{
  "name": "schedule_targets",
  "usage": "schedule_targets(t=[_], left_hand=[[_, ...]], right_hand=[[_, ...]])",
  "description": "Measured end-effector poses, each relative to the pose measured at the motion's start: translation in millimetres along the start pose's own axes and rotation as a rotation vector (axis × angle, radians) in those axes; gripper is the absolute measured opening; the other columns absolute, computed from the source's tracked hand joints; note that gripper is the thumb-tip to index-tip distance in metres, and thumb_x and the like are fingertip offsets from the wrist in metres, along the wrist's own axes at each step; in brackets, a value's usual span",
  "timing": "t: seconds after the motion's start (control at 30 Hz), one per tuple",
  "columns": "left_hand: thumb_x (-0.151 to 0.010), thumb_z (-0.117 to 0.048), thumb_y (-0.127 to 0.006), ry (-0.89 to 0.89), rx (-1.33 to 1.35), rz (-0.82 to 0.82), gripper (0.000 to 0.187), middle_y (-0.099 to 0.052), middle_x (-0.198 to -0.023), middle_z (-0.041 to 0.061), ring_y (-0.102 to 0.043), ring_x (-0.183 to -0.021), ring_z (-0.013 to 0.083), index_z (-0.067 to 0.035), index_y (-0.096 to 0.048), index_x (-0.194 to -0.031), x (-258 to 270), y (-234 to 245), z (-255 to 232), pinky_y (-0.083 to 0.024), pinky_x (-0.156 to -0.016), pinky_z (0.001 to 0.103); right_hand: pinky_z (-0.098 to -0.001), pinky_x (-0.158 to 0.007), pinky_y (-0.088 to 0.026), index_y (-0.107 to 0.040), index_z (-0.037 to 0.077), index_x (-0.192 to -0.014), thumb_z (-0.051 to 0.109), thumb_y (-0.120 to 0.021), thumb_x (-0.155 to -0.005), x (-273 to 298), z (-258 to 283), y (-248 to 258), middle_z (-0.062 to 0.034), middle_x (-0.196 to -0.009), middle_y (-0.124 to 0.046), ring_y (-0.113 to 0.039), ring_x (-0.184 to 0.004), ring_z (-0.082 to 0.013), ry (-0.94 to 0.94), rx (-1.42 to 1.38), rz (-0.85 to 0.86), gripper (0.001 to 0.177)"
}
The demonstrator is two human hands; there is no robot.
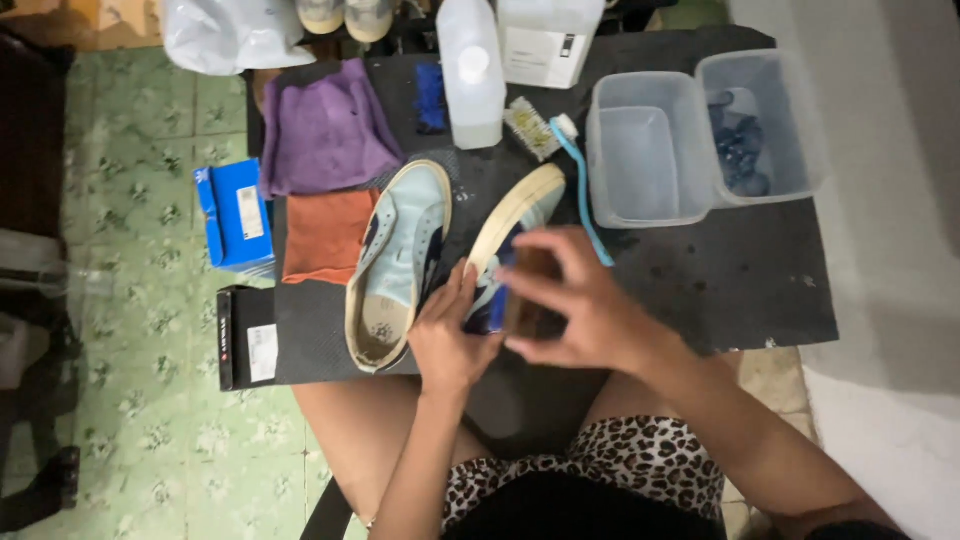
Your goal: Scrubbing the upper and midsole of a sneaker using a brush and sponge with cleaning solution.
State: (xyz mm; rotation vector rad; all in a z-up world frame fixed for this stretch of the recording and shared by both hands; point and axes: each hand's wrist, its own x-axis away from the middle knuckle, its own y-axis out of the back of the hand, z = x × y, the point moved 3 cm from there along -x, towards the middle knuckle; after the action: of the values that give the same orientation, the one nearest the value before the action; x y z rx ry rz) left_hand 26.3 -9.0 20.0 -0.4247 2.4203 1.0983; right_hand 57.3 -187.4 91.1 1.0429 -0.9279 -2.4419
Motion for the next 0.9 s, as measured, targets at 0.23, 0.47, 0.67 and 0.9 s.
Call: schedule_targets(t=[0.23,0.47,0.67,0.9], left_hand=[[-0.058,-0.038,-0.089,0.029,0.007,-0.044,0.071,-0.077,-0.119,0.005,-0.076,-0.099,0.0265,-0.016,-0.075,-0.124,6.1,-1.3,0.9,-0.06,-0.085,0.035],[-0.062,-0.035,-0.087,0.042,0.07,-0.008,0.067,-0.076,-0.123,0.007,-0.075,-0.105,0.0274,-0.015,-0.075,-0.124,3.8,1.6,2.5,-0.06,-0.087,0.036],[-0.063,-0.038,-0.089,0.087,0.126,0.027,0.071,-0.076,-0.122,0.013,-0.075,-0.106,0.0333,-0.011,-0.073,-0.127,-3.7,9.0,-4.3,-0.059,-0.087,0.041],[-0.055,-0.04,-0.092,0.05,0.063,-0.005,0.078,-0.077,-0.122,0.007,-0.075,-0.104,0.0285,-0.016,-0.073,-0.127,1.9,3.1,-0.5,-0.059,-0.087,0.036]], right_hand=[[-0.0574,-0.101,-0.045,-0.07,0.015,-0.131,0.034,-0.09,-0.073,-1.4,-10.2,-29.5,-0.0237,-0.135,-0.049,-0.05,-0.12,-0.0487,0.001,0.189,-0.044,0.064],[-0.0586,-0.103,-0.048,-0.063,0.021,-0.139,0.023,-0.092,-0.071,-7.7,-2.9,0.0,-0.0285,-0.139,-0.043,-0.051,-0.121,-0.0509,-0.19,0.177,-0.051,0.074],[-0.0455,-0.106,-0.052,-0.064,0.009,-0.135,0.023,-0.097,-0.068,-10.3,-24.4,34.9,-0.0188,-0.139,-0.049,-0.061,-0.124,-0.0394,-0.339,0.041,-0.225,0.076],[-0.0555,-0.108,-0.05,-0.071,0.01,-0.127,0.017,-0.096,-0.071,-41.5,-41.0,21.6,-0.0272,-0.143,-0.045,-0.056,-0.129,-0.0519,-0.216,0.155,-0.237,0.062]])
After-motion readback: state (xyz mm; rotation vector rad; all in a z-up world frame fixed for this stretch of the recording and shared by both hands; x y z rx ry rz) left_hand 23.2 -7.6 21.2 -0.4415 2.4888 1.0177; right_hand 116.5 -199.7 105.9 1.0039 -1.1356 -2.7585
